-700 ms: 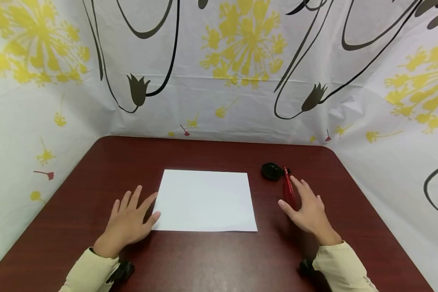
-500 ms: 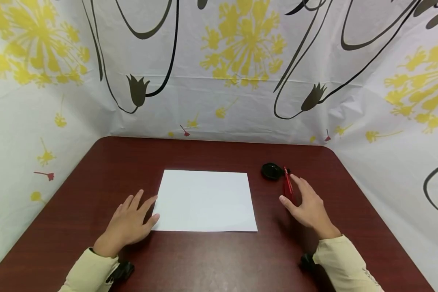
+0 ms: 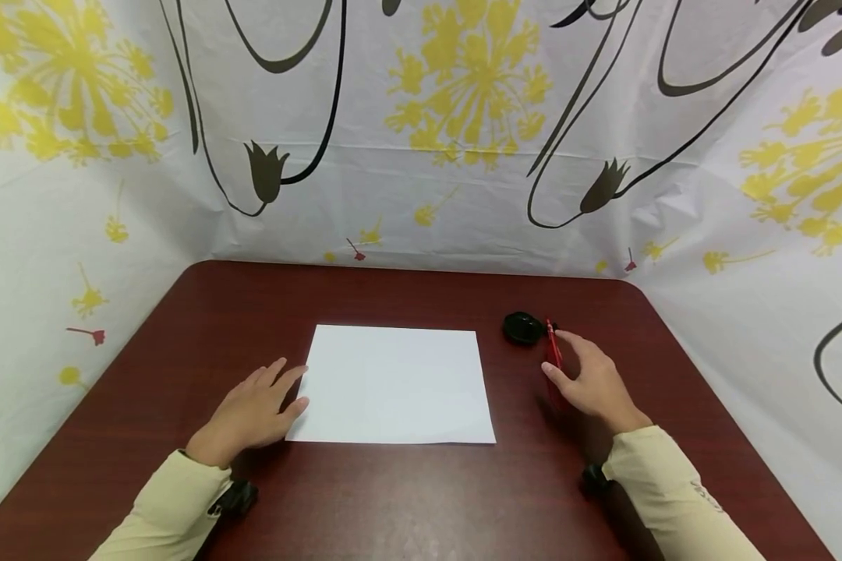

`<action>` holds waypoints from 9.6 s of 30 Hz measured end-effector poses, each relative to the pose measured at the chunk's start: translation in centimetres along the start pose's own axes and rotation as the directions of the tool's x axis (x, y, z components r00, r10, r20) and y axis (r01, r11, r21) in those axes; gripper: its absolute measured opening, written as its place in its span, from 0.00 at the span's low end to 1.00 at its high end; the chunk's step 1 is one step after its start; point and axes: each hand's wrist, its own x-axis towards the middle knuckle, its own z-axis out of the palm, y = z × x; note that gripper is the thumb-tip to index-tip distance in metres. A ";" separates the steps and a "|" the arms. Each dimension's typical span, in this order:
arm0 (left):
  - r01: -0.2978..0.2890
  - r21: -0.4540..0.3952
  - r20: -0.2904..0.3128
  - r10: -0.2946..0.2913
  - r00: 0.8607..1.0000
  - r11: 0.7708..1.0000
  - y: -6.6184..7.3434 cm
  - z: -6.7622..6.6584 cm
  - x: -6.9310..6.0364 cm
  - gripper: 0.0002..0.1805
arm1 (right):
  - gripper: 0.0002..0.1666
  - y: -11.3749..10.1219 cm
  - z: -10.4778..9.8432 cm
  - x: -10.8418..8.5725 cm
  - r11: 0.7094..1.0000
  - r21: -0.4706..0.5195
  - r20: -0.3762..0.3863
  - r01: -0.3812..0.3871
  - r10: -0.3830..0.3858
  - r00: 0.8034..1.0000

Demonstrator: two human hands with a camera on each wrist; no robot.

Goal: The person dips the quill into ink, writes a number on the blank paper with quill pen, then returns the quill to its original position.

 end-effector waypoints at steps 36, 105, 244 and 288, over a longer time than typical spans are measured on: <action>0.040 -0.006 0.170 -0.039 0.985 0.999 -1.5 -0.9 4.6 0.46 | 0.22 4.2 -0.1 4.9 0.931 -0.285 0.083 0.230 -0.215 0.973; 0.090 0.008 0.327 -0.087 0.941 0.996 -1.4 -0.7 7.1 0.41 | 0.11 5.7 0.7 5.9 0.953 -0.244 0.246 0.181 -0.119 0.962; 0.107 0.022 0.326 -0.108 0.939 0.994 -1.1 -0.8 6.5 0.45 | 0.15 3.9 0.6 7.3 0.872 0.475 0.094 -0.120 0.085 0.992; 0.102 0.010 0.322 -0.099 0.941 0.995 -1.1 -0.8 6.4 0.45 | 0.25 1.9 0.3 8.5 0.820 0.476 0.302 -0.317 0.186 0.935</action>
